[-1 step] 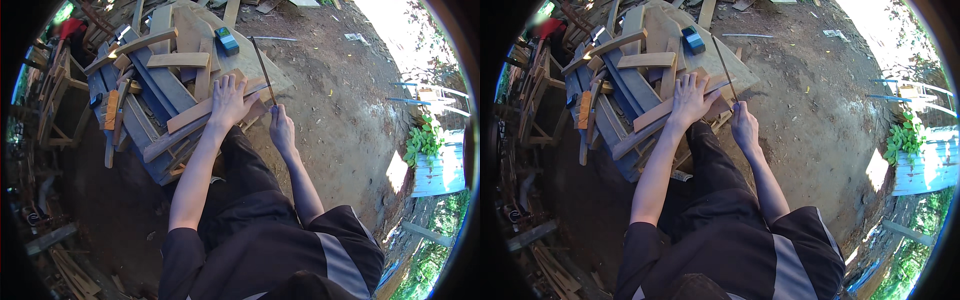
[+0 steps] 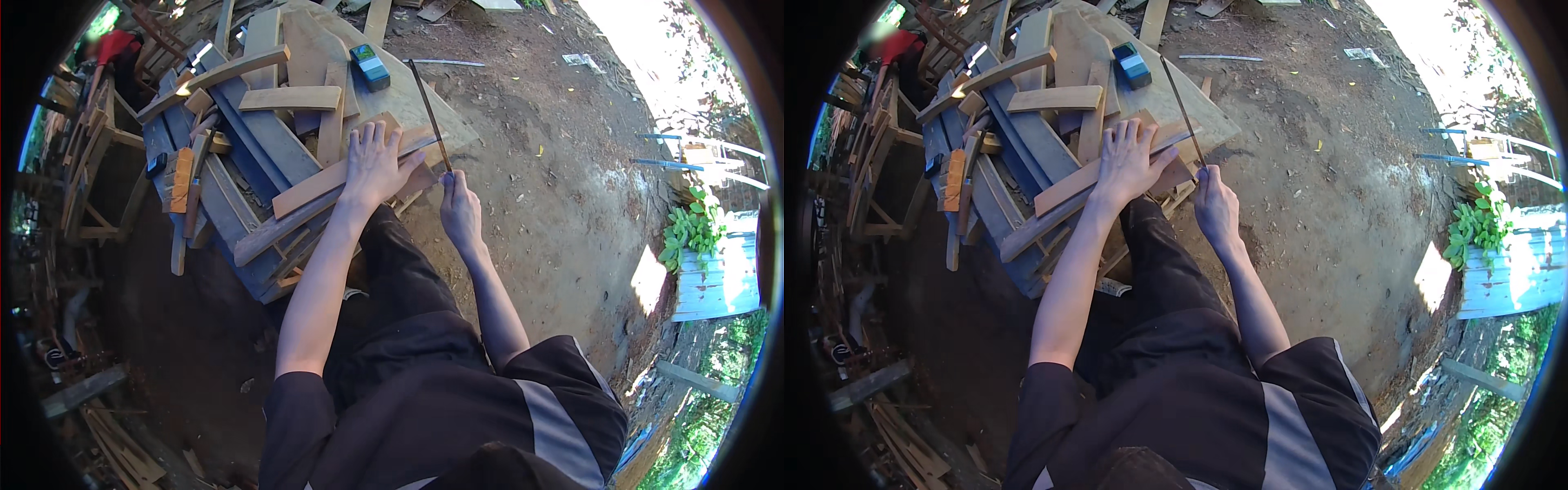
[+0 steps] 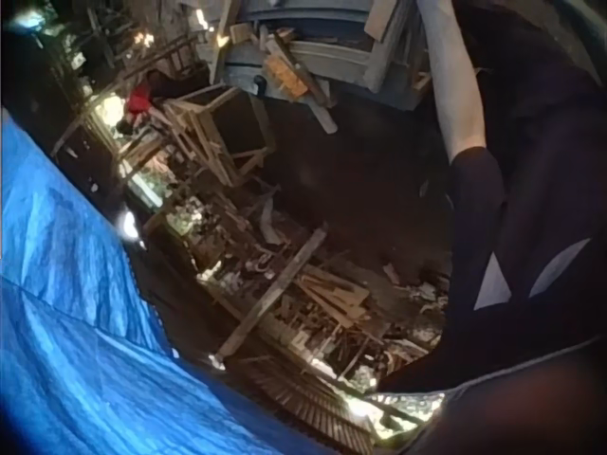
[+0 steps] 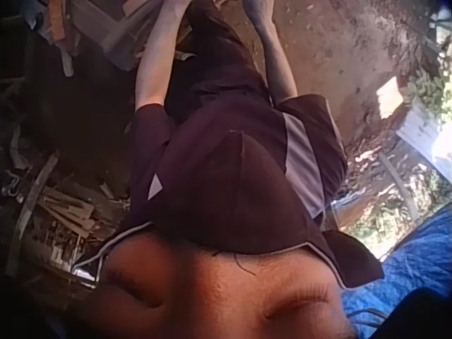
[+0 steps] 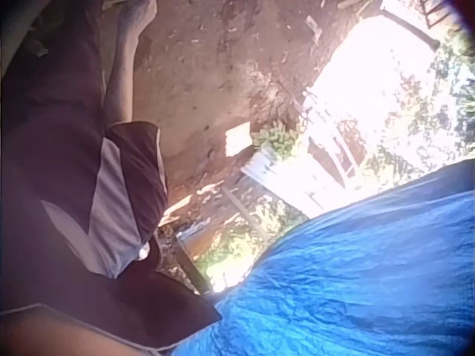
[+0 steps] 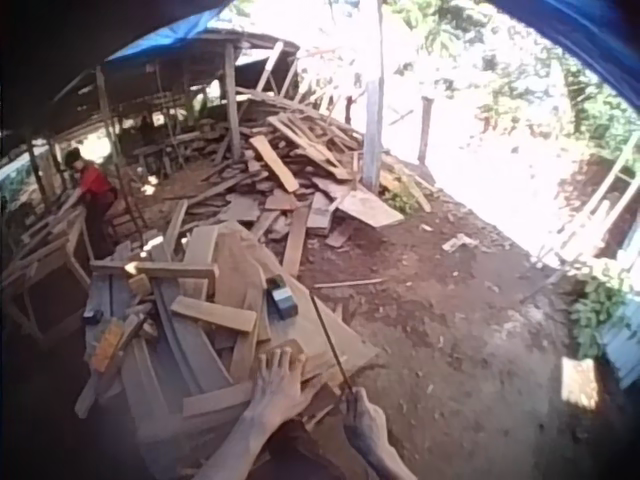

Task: Using a handsaw to cut a piece of wood in a workshop.

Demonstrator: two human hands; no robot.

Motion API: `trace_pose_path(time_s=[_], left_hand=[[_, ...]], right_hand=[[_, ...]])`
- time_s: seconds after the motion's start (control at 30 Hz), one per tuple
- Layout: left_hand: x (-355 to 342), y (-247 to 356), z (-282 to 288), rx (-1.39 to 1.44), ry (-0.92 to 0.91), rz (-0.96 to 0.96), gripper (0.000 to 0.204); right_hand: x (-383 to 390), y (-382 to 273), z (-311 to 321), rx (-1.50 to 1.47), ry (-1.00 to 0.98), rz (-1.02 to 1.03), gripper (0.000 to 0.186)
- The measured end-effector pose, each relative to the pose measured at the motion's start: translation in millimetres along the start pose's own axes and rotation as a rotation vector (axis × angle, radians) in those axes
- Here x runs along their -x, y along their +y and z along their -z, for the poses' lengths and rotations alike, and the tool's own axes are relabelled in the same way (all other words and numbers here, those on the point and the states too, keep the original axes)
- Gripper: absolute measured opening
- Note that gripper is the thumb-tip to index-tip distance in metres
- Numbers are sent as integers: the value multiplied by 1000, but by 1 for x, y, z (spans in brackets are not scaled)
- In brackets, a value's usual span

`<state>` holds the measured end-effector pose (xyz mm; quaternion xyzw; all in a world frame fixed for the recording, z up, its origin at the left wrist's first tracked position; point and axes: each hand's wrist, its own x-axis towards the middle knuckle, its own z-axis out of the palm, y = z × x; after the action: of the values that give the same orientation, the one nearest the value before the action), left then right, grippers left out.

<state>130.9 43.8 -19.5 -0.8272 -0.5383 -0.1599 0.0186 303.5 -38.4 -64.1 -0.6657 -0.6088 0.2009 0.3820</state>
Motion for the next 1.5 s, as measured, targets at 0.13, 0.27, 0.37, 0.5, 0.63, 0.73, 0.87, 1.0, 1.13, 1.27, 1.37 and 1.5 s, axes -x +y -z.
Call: trace_pose_path(time_s=[0.13, 0.27, 0.37, 0.5, 0.63, 0.73, 0.87, 1.0, 1.13, 1.27, 1.37, 1.5], left_hand=[[-1, -5, -9, 90, 2, -1, 70], [1, -3, -15, -50, 116, -5, 72], [-1, 0, -10, 54, 23, 62, 72], [-1, 3, -5, 136, -43, 99, 71], [0, 5, -5, -3, 25, 56, 68], [-1, 7, -5, -55, 50, 67, 66], [0, 5, -7, -49, 51, 61, 65], [-2, 5, -10, -64, 97, 24, 65], [-3, 2, -11, -65, 98, -14, 63], [0, 4, -15, -103, 127, -19, 59], [1, 6, -19, -118, 152, -62, 53], [3, 7, -23, -135, 192, -73, 49]], right_hand=[[1, -1, 1, 49, -14, -36, 20], [0, 4, -3, 86, 14, -30, 20], [1, 9, -4, 88, 32, 28, 20], [4, 16, -2, 122, 30, 60, 17], [9, 18, 0, 164, 7, 43, 16], [11, 22, -2, 187, 10, 31, 15], [16, 21, -5, 168, 11, 40, 15], [14, 24, -5, 161, 41, 53, 14], [3, 23, -3, 169, -4, 59, 15], [-11, 23, -3, 204, -31, 84, 16], [-20, 20, -6, 209, -33, 71, 16], [-19, 27, -14, 229, -60, 52, 15]])
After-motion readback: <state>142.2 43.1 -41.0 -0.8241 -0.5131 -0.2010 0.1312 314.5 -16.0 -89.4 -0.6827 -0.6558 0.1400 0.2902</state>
